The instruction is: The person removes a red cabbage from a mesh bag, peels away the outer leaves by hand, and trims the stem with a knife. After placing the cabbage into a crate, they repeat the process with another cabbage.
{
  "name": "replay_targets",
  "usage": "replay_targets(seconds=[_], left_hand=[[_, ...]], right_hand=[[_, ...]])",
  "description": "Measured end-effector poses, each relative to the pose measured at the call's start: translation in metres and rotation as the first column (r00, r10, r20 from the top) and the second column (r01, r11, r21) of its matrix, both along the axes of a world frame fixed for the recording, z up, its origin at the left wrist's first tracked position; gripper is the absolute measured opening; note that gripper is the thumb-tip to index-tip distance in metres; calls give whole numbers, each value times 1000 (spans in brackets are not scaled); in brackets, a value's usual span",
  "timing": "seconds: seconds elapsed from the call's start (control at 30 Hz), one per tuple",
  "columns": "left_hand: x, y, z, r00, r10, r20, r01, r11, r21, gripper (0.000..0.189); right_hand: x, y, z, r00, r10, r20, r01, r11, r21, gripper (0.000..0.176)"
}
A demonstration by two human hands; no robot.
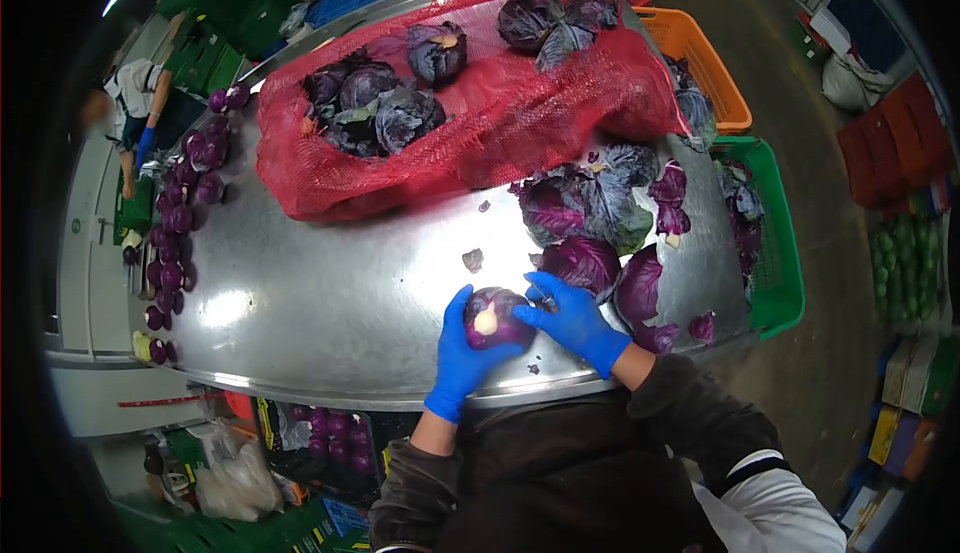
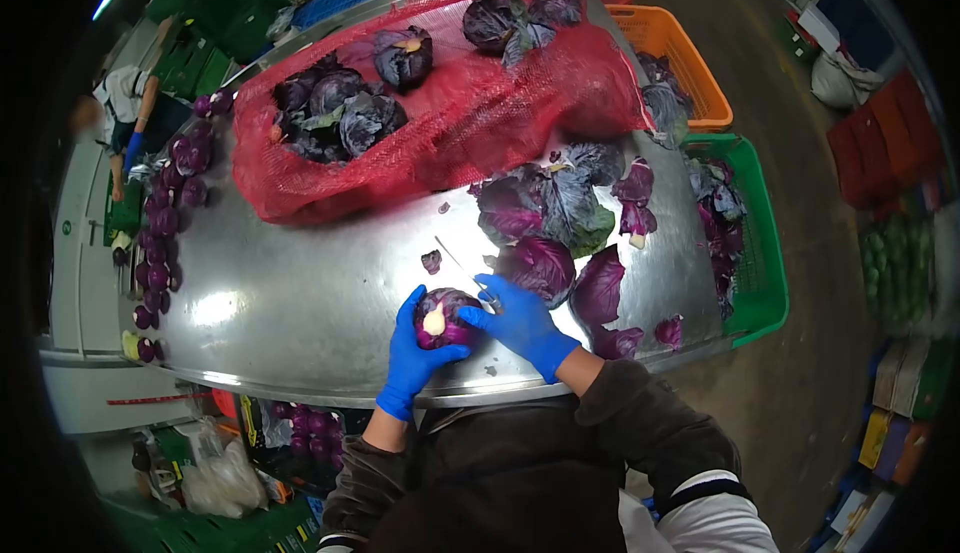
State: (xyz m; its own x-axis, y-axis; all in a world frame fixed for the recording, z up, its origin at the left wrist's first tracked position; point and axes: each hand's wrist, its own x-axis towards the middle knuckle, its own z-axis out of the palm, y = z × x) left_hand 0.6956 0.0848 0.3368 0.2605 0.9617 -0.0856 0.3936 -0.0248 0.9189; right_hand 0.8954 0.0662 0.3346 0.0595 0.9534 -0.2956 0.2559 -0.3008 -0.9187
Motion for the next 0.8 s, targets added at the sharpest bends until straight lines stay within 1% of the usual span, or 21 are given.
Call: replay_targets(seconds=[0.03,0.07,0.1,0.13,0.17,0.2,0.23,0.27,0.3,0.33,0.37,0.4,0.43,0.47,0.5,0.53,0.6,0.63,0.7,0.73,0.8], left_hand=[[-18,6,-16,968,73,241,-17,974,-225,79],[-37,12,-32,876,192,443,23,900,-435,69],[-52,10,-32,729,355,585,71,811,-580,51],[-57,7,-36,732,359,579,58,814,-578,51],[-52,4,-24,558,449,698,71,812,-579,48],[-50,-4,-14,354,525,774,84,806,-586,45],[-46,1,-8,432,478,765,88,822,-563,43],[-38,3,-5,424,481,767,83,823,-562,43],[-27,4,-4,477,435,764,43,856,-515,43],[-22,3,-3,536,391,748,9,883,-469,44],[-18,4,-13,647,280,710,-4,931,-365,45],[-18,3,-19,645,277,712,1,932,-363,45],[-17,0,-24,674,301,674,-6,916,-402,47],[-16,-2,-25,703,325,633,-18,897,-441,48],[-18,-7,-29,756,275,594,-39,925,-379,49],[-23,-13,-29,758,277,591,-42,924,-379,49],[-32,-23,-27,849,286,444,-123,925,-360,48],[-39,-31,-29,850,287,441,-124,924,-362,48],[-46,-38,-33,826,287,485,-85,915,-395,47],[-46,-38,-37,827,285,485,-83,915,-395,47],[-44,-37,-35,848,326,418,-146,902,-407,53]], right_hand=[[0,1,1,984,-26,-177,12,996,-83,62],[-1,2,3,936,-66,-347,8,986,-165,56],[-2,2,4,857,-112,-503,-20,968,-249,51],[-2,4,7,853,-102,-512,-31,969,-246,51],[-2,4,10,820,-105,-562,-40,970,-239,50],[-3,-1,10,786,-113,-608,-49,969,-243,49],[-2,-2,9,791,-124,-600,-42,966,-256,52],[-3,-4,2,794,-116,-597,-50,966,-255,52],[-6,-7,-8,806,-131,-577,-1,975,-223,55],[-9,-11,-18,813,-155,-561,52,979,-195,60],[-8,-13,-14,843,-150,-517,34,973,-227,65],[-10,-17,-21,844,-152,-514,39,974,-225,65],[-16,-25,-32,892,-102,-441,68,993,-92,66],[-21,-27,-31,931,-59,-359,79,996,43,67],[-22,-31,-24,934,-39,-356,62,997,54,67],[-22,-33,-26,932,-38,-360,61,997,53,67],[-20,-36,-29,970,99,-223,-52,977,209,69],[-20,-40,-30,969,98,-226,-50,977,206,69],[-20,-41,-20,987,159,36,-162,932,323,70],[-20,-41,-19,987,157,37,-160,933,323,70],[-22,-40,-18,993,100,61,-113,945,308,68]])
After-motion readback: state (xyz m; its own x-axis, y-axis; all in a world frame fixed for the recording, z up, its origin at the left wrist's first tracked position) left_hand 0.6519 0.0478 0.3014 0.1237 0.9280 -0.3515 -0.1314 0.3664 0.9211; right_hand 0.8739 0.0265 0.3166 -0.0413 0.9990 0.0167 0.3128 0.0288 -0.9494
